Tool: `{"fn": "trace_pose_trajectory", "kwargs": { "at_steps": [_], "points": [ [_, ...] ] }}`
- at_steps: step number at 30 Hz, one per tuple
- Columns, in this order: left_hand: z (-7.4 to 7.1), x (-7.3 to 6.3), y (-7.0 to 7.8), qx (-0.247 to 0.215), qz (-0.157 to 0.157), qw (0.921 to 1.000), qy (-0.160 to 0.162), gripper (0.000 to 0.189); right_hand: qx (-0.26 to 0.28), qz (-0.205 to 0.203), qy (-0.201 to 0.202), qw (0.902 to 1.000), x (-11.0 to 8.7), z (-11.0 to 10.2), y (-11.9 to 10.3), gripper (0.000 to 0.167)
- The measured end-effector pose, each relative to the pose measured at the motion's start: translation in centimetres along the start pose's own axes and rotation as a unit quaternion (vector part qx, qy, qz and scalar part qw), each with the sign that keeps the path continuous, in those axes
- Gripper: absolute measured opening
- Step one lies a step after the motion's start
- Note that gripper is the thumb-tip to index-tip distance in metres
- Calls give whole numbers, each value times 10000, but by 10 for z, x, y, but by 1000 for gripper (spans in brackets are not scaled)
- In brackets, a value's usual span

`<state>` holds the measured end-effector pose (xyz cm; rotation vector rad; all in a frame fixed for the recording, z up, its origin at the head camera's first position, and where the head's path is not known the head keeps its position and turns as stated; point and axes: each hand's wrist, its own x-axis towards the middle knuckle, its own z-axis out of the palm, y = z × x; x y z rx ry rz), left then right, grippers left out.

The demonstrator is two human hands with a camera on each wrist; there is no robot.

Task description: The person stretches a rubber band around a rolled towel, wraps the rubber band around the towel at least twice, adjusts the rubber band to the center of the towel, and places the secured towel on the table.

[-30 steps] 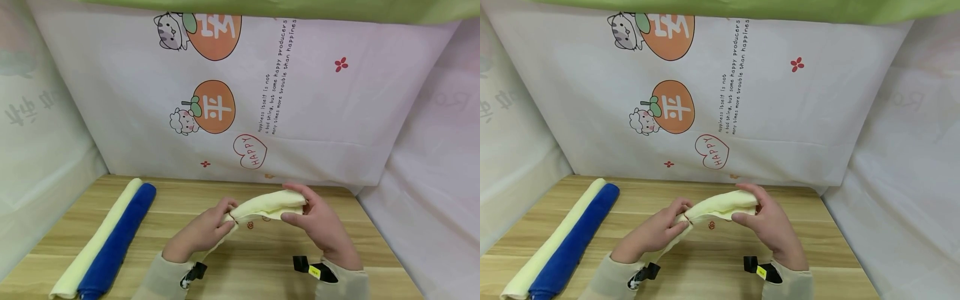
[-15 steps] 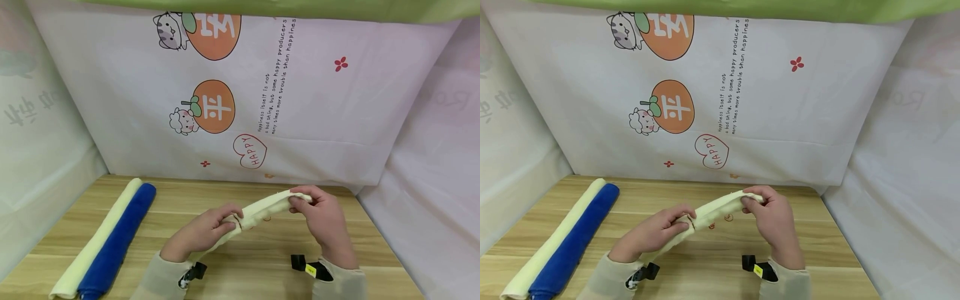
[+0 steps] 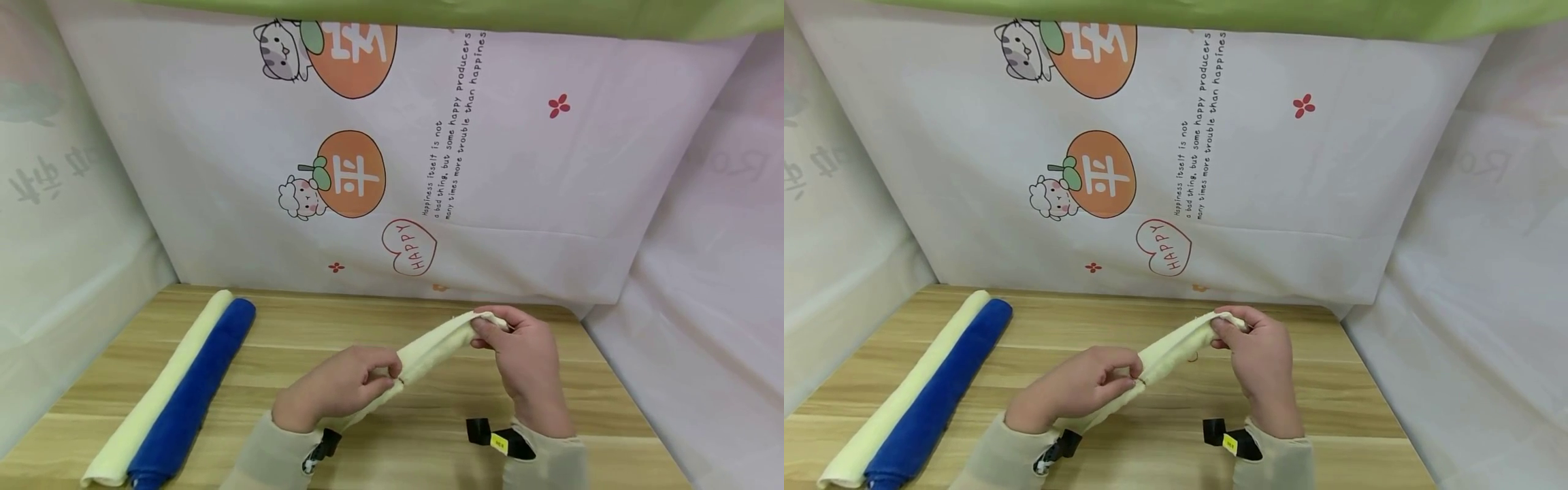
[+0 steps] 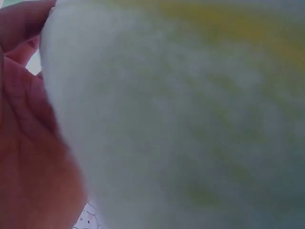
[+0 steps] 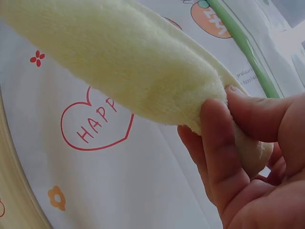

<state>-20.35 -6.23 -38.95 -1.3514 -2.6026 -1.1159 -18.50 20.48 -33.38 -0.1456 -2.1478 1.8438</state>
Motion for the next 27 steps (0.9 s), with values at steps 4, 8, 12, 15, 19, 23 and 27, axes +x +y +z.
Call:
{"fn": "trace_pose_trajectory", "kwargs": {
  "at_steps": [4,8,12,15,19,23,27],
  "points": [
    [-1,-1,1,54,25,10000,73,19,79,63,78,9999,0,-3,-1,21],
    [-3,-1,4,-100,-506,9985,175,21,297,38,116,9995,-1,-6,-3,24],
    [-4,0,6,65,-735,9965,388,41,533,38,173,9984,-2,-7,-6,27],
    [-2,1,7,285,-606,9968,447,54,661,138,207,9975,-2,-5,-6,30],
    [1,3,5,605,-591,9955,434,61,632,297,259,9972,-1,-3,-6,31],
    [2,2,0,907,-798,9915,472,62,519,363,257,9977,0,-1,-5,29],
    [-2,-2,-7,878,-1056,9899,346,72,426,437,270,9978,2,-2,-3,27]
  ]
}}
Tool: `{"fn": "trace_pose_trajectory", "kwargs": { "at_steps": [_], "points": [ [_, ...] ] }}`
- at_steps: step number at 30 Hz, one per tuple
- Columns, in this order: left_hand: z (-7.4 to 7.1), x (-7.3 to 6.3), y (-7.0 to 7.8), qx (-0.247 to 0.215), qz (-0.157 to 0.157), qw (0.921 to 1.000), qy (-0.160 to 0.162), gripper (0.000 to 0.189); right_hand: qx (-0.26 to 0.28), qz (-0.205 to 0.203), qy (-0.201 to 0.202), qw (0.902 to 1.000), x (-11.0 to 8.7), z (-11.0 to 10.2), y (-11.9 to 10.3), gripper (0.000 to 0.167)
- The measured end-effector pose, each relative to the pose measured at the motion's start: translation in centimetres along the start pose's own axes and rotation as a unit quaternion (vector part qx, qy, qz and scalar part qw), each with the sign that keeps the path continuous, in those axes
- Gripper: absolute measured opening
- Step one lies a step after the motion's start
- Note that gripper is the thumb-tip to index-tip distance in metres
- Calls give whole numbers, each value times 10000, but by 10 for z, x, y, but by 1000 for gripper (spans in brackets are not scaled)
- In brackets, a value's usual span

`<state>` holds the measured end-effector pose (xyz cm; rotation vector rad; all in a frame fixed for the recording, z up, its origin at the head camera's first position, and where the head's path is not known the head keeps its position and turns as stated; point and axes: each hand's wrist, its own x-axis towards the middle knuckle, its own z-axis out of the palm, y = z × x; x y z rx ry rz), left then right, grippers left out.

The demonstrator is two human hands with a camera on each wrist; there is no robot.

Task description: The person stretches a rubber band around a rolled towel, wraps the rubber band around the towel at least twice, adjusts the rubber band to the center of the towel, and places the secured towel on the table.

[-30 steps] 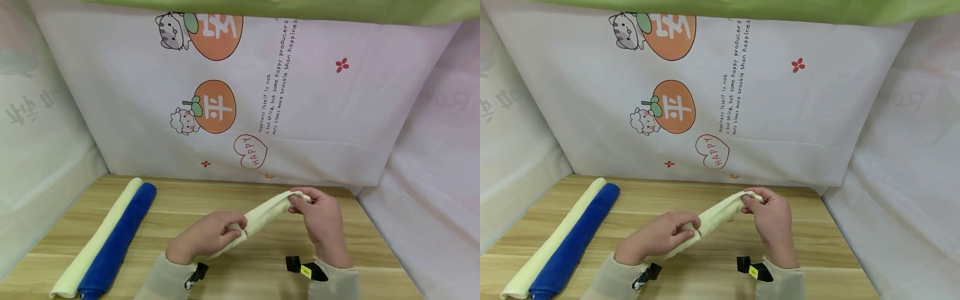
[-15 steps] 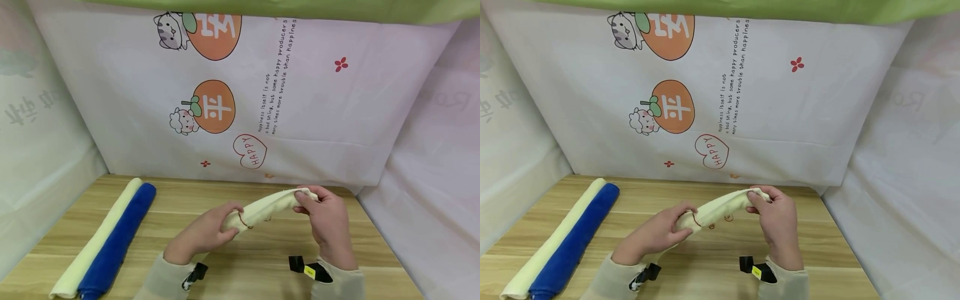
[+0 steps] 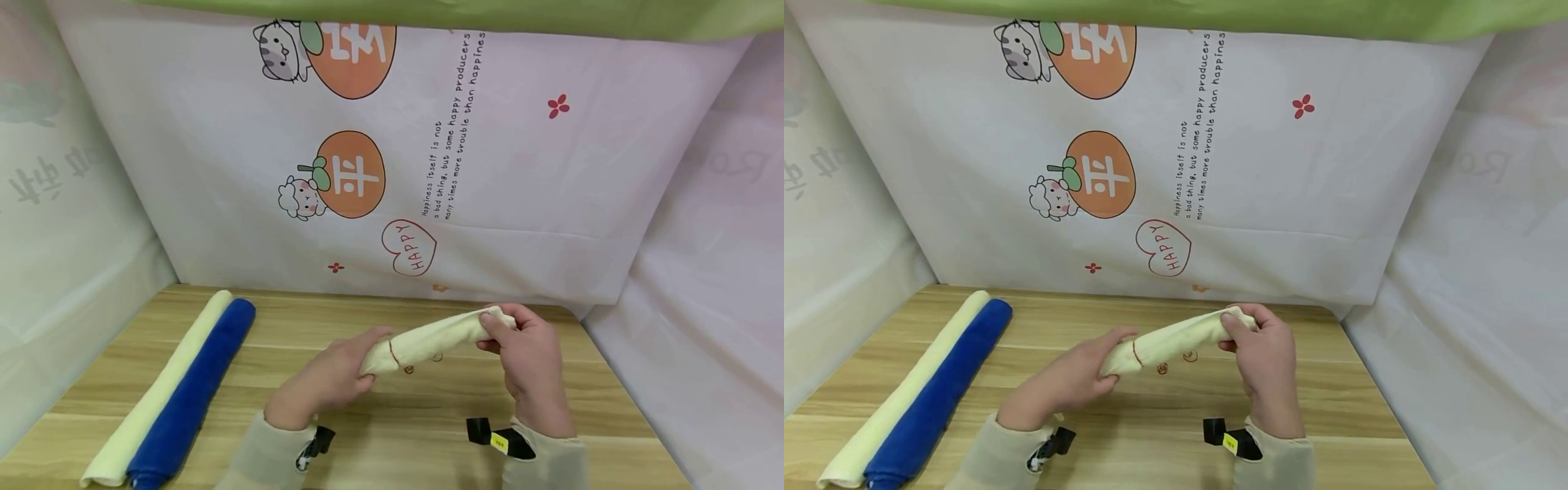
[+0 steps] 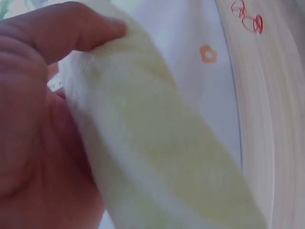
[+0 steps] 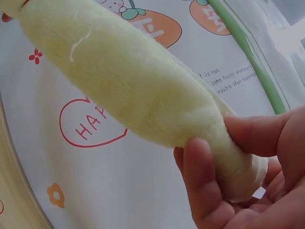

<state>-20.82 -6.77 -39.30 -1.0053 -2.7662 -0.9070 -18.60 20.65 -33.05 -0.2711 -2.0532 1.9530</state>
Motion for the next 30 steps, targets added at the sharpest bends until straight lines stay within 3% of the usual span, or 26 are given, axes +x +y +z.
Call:
{"fn": "trace_pose_trajectory", "kwargs": {
  "at_steps": [6,10,14,16,18,19,21,24,26,30],
  "points": [
    [-16,-10,-18,-379,-686,9963,-339,78,254,3,372,9990,5,-5,2,22],
    [-31,-20,-27,-884,-1133,9886,-458,75,581,-22,582,9966,8,-8,3,16],
    [-46,-28,-35,-1127,-1358,9835,-391,69,782,-22,744,9942,10,-9,6,17],
    [-53,-31,-39,-1215,-1387,9826,-219,61,909,-6,817,9925,11,-11,7,18],
    [-58,-34,-45,-1637,-1367,9770,34,47,1055,8,872,9906,12,-13,7,17],
    [-60,-35,-47,-1954,-1341,9713,222,40,1133,9,871,9897,12,-14,8,17],
    [-62,-37,-51,-2755,-1234,9510,662,31,1349,34,801,9876,13,-16,8,16],
    [-64,-38,-55,-3871,-1060,9069,1282,31,1813,67,611,9815,15,-19,8,9],
    [-64,-38,-56,-4276,-1033,8840,1583,34,2048,107,464,9776,15,-21,9,7],
    [-63,-36,-60,-4767,-1270,8482,1925,34,2145,112,376,9759,15,-22,10,9]
  ]
}}
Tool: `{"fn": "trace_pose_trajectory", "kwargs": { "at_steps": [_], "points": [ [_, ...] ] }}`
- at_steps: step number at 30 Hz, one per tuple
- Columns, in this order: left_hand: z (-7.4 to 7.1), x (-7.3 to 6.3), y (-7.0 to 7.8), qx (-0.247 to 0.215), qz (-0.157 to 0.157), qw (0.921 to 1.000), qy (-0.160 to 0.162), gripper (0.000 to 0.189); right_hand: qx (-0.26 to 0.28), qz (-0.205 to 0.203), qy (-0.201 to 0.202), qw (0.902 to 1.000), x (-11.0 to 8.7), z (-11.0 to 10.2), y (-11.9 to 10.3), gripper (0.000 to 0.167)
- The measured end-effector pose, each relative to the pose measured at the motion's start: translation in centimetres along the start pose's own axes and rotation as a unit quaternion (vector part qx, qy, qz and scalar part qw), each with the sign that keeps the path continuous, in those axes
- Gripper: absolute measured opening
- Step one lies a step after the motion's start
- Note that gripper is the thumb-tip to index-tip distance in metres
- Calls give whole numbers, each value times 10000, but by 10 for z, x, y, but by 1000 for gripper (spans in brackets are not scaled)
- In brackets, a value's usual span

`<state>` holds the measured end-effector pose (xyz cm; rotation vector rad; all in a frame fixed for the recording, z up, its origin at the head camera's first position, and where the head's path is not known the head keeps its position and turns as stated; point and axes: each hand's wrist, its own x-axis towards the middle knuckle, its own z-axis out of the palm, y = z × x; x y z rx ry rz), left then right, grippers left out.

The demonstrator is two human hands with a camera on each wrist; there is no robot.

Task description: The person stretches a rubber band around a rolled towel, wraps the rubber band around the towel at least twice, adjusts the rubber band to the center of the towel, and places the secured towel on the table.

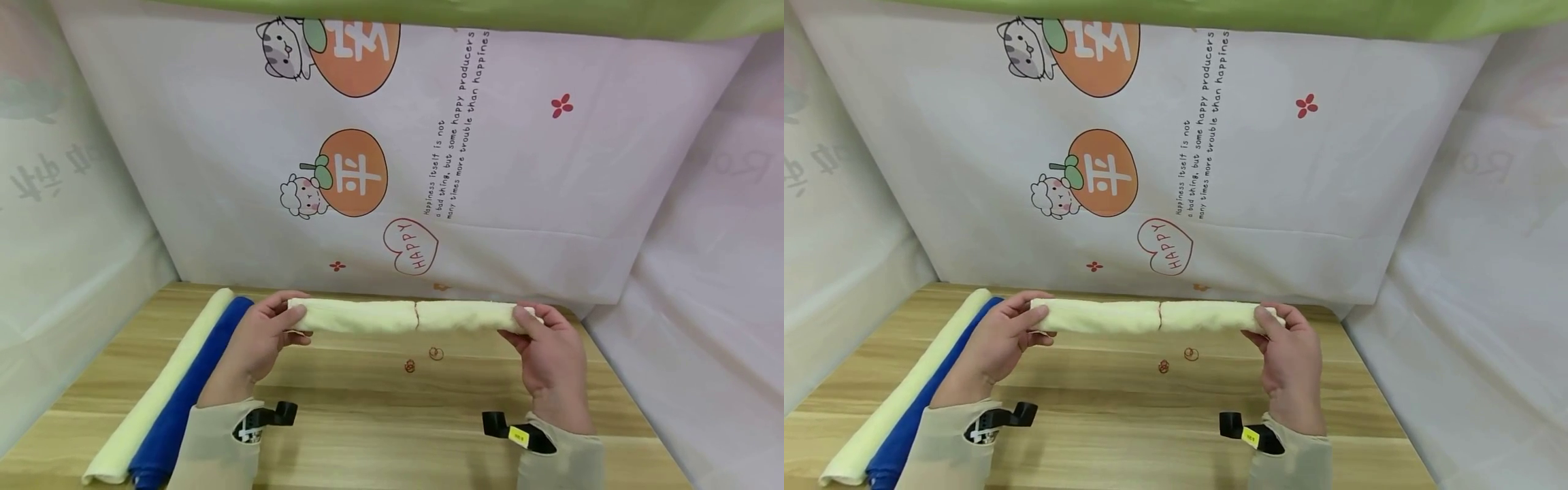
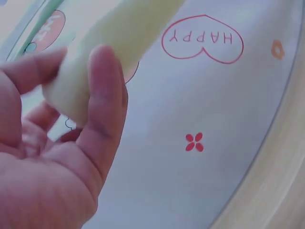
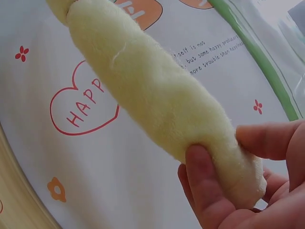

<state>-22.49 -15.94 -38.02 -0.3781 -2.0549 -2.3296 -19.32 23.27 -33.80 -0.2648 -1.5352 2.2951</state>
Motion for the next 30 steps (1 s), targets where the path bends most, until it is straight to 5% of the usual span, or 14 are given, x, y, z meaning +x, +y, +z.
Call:
{"fn": "trace_pose_trajectory", "kwargs": {
  "at_steps": [6,10,18,24,30],
  "points": [
    [-2,3,-8,-856,-602,9935,458,22,-286,160,1,9995,0,2,8,6],
    [0,9,-15,-989,-1026,9878,632,30,-667,573,-286,9957,11,-4,17,24],
    [7,48,-38,-610,-1530,9832,792,39,-1213,1505,-1191,9739,71,-21,48,54],
    [16,75,-68,-654,-2135,9710,858,41,-1623,2102,-1122,9575,110,-46,78,61],
    [22,104,-86,-1246,-2253,9607,1037,43,-1793,2142,-1004,9549,145,-59,95,61]
  ]
}}
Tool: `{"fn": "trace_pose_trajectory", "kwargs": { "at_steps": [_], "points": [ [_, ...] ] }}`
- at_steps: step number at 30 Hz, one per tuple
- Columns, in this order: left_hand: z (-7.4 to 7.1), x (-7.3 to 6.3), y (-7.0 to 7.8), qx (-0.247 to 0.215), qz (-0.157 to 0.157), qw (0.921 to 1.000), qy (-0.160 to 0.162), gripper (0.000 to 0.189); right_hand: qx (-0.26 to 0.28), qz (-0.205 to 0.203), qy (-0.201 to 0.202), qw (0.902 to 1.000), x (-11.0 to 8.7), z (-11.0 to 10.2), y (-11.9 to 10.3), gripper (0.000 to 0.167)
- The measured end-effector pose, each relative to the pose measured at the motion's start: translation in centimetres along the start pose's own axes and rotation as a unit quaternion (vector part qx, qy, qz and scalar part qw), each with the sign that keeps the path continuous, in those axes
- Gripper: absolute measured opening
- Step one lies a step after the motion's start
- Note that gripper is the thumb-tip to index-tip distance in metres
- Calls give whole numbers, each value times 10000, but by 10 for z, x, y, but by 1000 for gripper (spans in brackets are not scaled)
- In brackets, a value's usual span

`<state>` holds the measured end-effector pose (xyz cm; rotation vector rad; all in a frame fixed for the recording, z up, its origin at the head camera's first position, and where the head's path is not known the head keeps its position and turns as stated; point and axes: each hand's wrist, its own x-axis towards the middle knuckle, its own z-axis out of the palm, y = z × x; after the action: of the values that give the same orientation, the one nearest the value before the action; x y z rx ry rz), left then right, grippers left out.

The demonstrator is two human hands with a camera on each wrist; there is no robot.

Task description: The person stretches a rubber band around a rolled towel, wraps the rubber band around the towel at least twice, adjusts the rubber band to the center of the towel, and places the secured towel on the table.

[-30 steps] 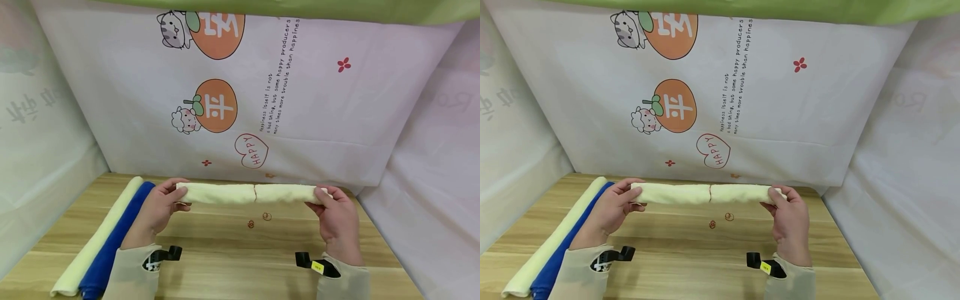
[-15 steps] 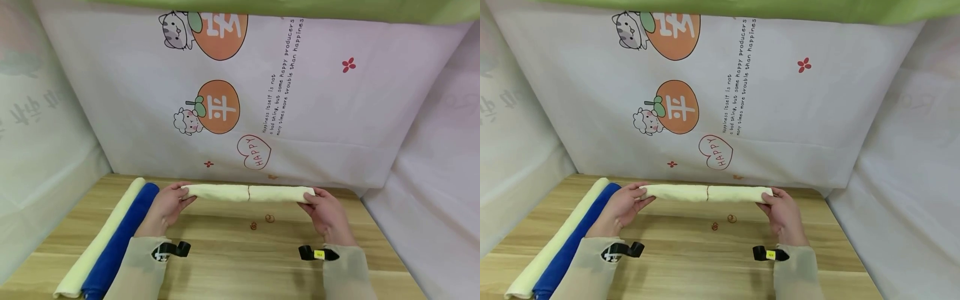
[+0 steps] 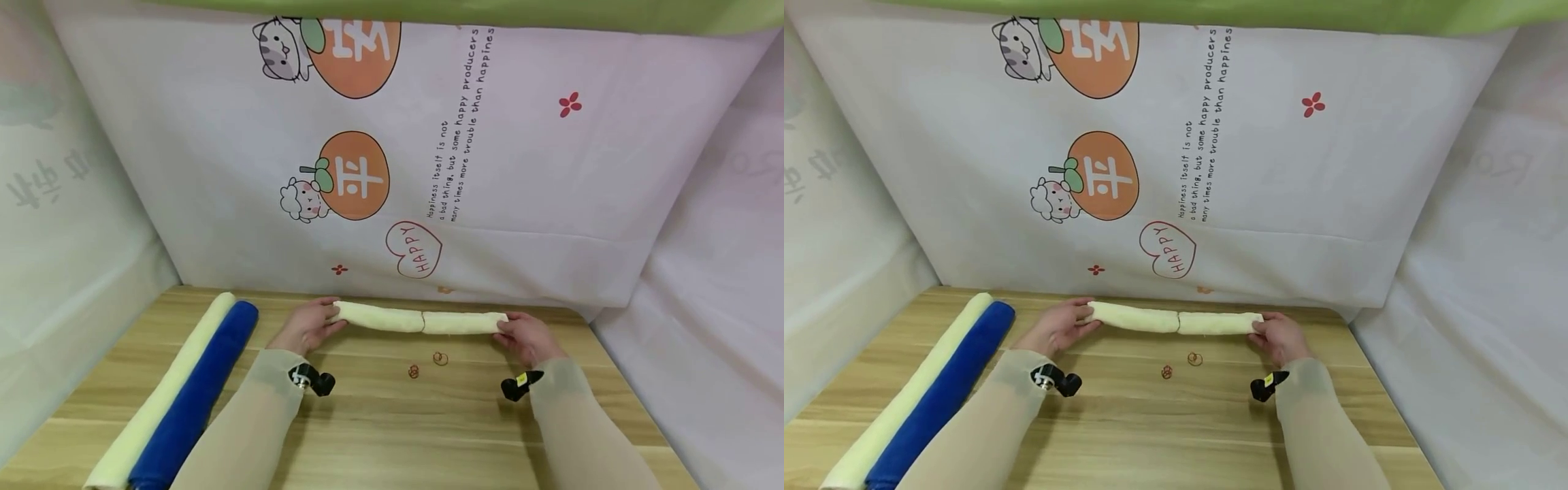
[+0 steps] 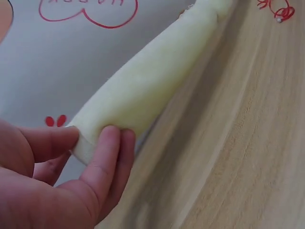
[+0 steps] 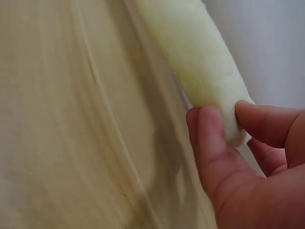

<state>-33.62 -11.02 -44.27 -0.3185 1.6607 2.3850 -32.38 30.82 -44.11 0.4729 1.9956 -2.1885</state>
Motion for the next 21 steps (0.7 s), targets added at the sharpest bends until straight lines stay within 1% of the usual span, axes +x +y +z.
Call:
{"fn": "trace_pose_trajectory", "kwargs": {
  "at_steps": [4,7,10,14,17,20,21],
  "points": [
    [9,18,-6,-232,-13,9997,-32,44,23,-33,71,10000,15,-5,-2,59],
    [15,28,-9,-281,-3,9996,-65,45,-104,-11,290,9995,23,-6,-4,58],
    [20,36,-9,-300,72,9995,-100,47,-237,16,607,9979,29,-6,-8,56],
    [25,43,-9,-268,158,9994,-171,49,-148,52,804,9966,37,-4,-11,56],
    [27,46,-8,-150,226,9994,-199,51,16,21,742,9972,43,-2,-11,59],
    [28,45,-8,178,290,9993,-149,53,57,-70,684,9976,49,1,-11,60],
    [28,44,-7,364,330,9987,-109,53,-1,-118,665,9977,50,2,-11,59]
  ]
}}
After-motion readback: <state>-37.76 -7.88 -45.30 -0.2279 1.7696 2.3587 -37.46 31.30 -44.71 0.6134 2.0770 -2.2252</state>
